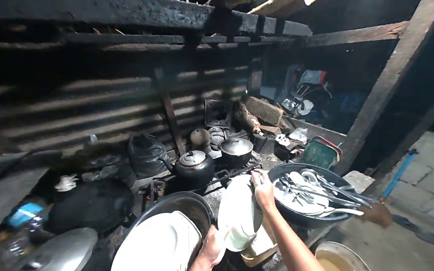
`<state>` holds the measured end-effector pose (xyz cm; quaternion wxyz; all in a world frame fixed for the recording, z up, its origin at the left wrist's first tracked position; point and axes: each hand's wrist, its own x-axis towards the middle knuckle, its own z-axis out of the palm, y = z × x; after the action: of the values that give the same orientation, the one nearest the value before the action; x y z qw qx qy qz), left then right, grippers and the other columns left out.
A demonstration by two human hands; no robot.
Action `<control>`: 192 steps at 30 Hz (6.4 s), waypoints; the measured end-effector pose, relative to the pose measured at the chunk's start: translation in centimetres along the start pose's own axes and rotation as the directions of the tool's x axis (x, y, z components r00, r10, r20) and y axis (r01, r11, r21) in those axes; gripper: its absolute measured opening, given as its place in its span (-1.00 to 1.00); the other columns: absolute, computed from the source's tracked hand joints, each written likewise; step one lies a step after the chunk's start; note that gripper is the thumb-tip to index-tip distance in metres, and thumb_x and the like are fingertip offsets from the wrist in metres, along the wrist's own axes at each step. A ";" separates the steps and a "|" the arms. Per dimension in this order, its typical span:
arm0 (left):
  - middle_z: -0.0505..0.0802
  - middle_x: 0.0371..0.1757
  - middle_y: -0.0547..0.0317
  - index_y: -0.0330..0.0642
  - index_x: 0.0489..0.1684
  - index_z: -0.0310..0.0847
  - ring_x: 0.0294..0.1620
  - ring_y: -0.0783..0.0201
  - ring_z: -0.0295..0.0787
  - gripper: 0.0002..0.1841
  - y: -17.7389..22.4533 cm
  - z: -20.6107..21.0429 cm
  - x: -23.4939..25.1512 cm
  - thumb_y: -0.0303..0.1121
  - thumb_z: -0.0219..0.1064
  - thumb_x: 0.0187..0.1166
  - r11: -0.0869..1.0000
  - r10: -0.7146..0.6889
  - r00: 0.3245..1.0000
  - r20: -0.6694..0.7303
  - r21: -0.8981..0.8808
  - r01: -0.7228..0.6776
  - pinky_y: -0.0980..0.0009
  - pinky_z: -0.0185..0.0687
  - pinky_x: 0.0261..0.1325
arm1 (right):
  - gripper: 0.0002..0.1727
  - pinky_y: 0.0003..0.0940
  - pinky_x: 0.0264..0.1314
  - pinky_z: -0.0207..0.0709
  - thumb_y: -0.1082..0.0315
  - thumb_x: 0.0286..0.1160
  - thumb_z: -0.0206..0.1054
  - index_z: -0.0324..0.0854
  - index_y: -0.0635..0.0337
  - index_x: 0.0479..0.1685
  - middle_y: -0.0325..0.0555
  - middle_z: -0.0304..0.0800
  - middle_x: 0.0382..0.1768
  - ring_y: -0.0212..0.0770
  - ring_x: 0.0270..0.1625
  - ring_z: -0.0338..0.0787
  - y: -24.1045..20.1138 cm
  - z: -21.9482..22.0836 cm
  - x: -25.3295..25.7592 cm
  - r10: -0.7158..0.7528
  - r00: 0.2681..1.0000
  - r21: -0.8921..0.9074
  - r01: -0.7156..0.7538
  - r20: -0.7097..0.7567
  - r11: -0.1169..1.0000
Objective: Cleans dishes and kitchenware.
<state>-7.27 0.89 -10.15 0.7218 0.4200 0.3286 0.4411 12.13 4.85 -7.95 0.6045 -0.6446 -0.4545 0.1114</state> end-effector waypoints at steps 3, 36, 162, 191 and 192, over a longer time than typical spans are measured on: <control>0.83 0.09 -0.01 -0.52 0.33 0.46 0.08 0.41 0.80 -0.68 -0.6 0.3 0.9 -0.63 0.18 0.66 0.977 0.034 0.999 0.022 0.210 -0.038 0.44 0.73 0.25 | -0.49 0.16 0.66 0.42 0.14 0.66 0.17 0.74 0.40 0.26 0.15 0.80 0.36 0.17 0.55 0.67 -1.0 2.0 -3.5 -0.498 0.844 -0.079 0.520 0.200 0.850; 0.85 -0.13 0.11 -0.54 0.18 0.53 -0.13 0.51 0.82 -0.73 1.6 0.1 0.7 -0.58 0.20 0.58 0.903 0.162 0.968 0.191 0.367 -0.224 0.51 0.76 0.09 | -0.59 -0.21 0.47 0.54 0.45 0.45 0.24 0.58 0.60 0.20 0.21 0.76 0.25 -0.16 0.33 0.74 -1.1 1.2 -1.5 -0.251 0.966 0.211 0.231 0.070 0.950; 0.74 0.13 -0.18 -0.42 0.53 0.29 0.05 0.14 0.78 -0.57 1.1 0.2 -1.6 -0.53 0.17 0.71 0.949 -0.255 0.951 -0.175 0.145 0.281 0.20 0.74 0.13 | -0.69 0.24 -0.09 0.71 0.21 0.38 0.42 0.82 0.36 -0.31 0.22 0.90 -0.29 0.25 -0.14 0.92 1.0 3.5 -2.8 -0.456 0.876 -0.394 0.478 0.155 0.785; 0.61 0.48 -0.34 -0.43 0.63 0.31 0.48 -0.02 0.57 -0.49 0.0 -1.3 1.2 -0.20 -0.09 0.92 0.959 0.133 0.898 -0.420 0.285 -0.009 0.05 0.43 0.53 | -0.14 0.22 0.89 -0.09 0.63 0.16 0.39 0.41 0.21 0.70 0.31 0.12 0.82 0.32 0.88 0.04 1.8 3.2 -9.5 -0.219 0.594 -0.020 0.368 0.774 0.929; 0.62 0.45 -0.33 -0.45 0.62 0.31 0.44 0.04 0.60 -0.49 0.5 -1.8 1.1 -0.20 -0.10 0.92 0.955 0.162 0.890 -0.426 0.296 -0.032 0.11 0.49 0.51 | -0.14 0.37 0.86 -0.17 0.62 0.09 0.48 0.51 0.13 0.65 0.28 0.17 0.81 0.35 0.88 0.03 3.0 2.5 -9.0 -0.268 0.563 -0.023 0.454 0.782 0.890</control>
<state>-8.55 2.61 -10.55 0.5370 0.4218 0.5227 0.5103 6.70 0.53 -14.83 0.2906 -0.4924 -0.7974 0.1932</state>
